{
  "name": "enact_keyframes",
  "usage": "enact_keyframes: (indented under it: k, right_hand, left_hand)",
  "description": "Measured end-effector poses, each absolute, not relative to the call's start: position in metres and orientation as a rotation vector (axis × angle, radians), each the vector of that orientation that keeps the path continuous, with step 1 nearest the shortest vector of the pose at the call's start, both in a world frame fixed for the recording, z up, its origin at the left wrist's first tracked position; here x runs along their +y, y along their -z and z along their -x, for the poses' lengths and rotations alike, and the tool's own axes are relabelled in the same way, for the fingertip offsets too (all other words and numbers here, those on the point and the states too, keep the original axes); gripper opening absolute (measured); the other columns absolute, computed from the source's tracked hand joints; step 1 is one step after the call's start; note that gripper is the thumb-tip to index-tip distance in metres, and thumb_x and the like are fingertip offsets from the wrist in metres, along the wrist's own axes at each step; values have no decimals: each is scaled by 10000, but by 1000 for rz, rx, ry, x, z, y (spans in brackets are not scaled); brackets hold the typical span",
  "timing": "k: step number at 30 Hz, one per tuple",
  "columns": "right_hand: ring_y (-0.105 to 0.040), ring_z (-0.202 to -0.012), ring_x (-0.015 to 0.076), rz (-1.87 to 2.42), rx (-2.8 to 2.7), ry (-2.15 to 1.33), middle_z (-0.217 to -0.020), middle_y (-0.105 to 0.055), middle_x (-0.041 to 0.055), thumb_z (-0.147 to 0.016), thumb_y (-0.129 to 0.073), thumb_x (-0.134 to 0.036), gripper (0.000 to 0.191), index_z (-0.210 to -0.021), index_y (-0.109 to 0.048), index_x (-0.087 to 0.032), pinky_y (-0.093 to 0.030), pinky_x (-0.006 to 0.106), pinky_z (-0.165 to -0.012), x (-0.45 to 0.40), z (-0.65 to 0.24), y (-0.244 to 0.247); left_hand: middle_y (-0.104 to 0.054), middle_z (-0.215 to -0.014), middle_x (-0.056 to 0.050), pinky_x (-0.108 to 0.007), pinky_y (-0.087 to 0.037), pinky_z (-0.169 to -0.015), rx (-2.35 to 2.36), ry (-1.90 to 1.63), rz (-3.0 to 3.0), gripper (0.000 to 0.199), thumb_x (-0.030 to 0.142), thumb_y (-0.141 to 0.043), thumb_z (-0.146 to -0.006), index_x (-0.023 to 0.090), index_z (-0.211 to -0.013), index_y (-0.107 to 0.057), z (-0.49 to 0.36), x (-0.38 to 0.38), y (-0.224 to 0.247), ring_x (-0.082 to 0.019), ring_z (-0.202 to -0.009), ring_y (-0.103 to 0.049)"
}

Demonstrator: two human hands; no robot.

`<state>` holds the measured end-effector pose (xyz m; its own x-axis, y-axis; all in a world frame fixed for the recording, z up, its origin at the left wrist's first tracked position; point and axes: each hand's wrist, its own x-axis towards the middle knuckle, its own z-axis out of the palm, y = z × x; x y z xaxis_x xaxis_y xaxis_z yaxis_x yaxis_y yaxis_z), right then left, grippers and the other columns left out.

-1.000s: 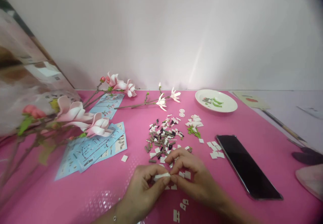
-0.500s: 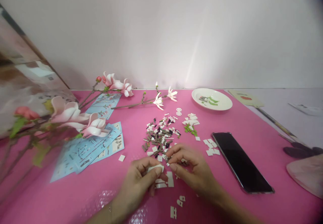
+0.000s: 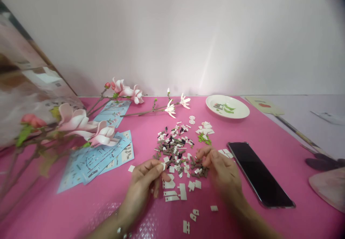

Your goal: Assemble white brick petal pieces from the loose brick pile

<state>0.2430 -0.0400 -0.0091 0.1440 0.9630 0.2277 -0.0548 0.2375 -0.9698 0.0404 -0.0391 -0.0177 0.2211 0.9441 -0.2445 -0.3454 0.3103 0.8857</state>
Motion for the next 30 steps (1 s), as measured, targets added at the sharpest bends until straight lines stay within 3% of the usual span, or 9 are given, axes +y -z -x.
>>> enact_keyframes:
  k: [3, 6, 10, 13, 16, 22, 26, 30]
  right_hand:
    - [-544, -746, 145, 1056, -1310, -934, -861, -578, 41, -927, -484, -355, 321, -680, -609, -192, -474, 267, -648, -40, -242, 6]
    - [-578, -929, 189, 1075, -1526, -921, -977, -589, 44, -862, -600, -295, 87, -903, -653, -240, -495, 299, -775, -41, -239, 3]
    - [-528, -1123, 215, 999, -1834, -900, -1157, -553, 56, -794, -678, -213, 311, -1090, -613, -284, -465, 323, -914, -43, -233, 2]
    - [-526, -1127, 213, 994, -1971, -822, -1184, -545, 66, -767, -701, -176, 319, -1065, -632, -266, -442, 333, -949, -43, -232, 4]
    - [-540, -1102, 210, 999, -1979, -793, -1167, -549, 70, -783, -687, -183, 197, -969, -655, -239, -447, 333, -935, -42, -234, 7]
    - [-558, -1076, 205, 962, -1907, -845, -1150, -545, 62, -793, -679, -187, 162, -942, -640, -238, -462, 328, -911, -41, -237, 7]
    - [-554, -1071, 200, 940, -1885, -864, -1135, -546, 66, -810, -650, -185, 168, -968, -623, -237, -467, 309, -874, -41, -237, 6]
    - [-570, -939, 186, 987, -1841, -968, -1020, -581, 67, -844, -606, -297, 146, -957, -598, -204, -464, 279, -761, -41, -236, 5]
  left_hand:
    - [-702, -739, -52, -163, -299, -376, 851, -938, -785, 236, 333, -597, -861, 99, -830, -618, -44, -41, 20, -17, -315, -404]
    - [-696, -682, -50, -165, -308, -375, 785, -852, -790, 262, 351, -570, -874, 96, -908, -620, -48, -41, 20, -48, -314, -474]
    - [-587, -414, -3, -175, -336, -396, 749, -758, -840, 342, 422, -556, -868, 89, -910, -623, -50, -42, 18, -99, -309, -502]
    - [-602, -420, -19, -186, -364, -421, 734, -692, -879, 392, 495, -569, -842, 106, -808, -604, -50, -43, 17, -110, -326, -519]
    - [-597, -411, -22, -174, -338, -408, 732, -669, -890, 427, 532, -570, -829, 125, -700, -552, -51, -44, 15, -105, -322, -516]
    - [-596, -443, -11, -162, -326, -401, 736, -740, -875, 370, 445, -519, -889, 114, -735, -574, -49, -43, 15, -83, -321, -507]
    - [-655, -611, -32, -164, -327, -363, 755, -764, -892, 343, 438, -635, -808, 113, -721, -566, -48, -42, 18, -69, -319, -505]
    - [-635, -576, -24, -160, -307, -345, 797, -789, -926, 381, 475, -662, -769, 122, -687, -547, -48, -43, 17, -59, -308, -469]
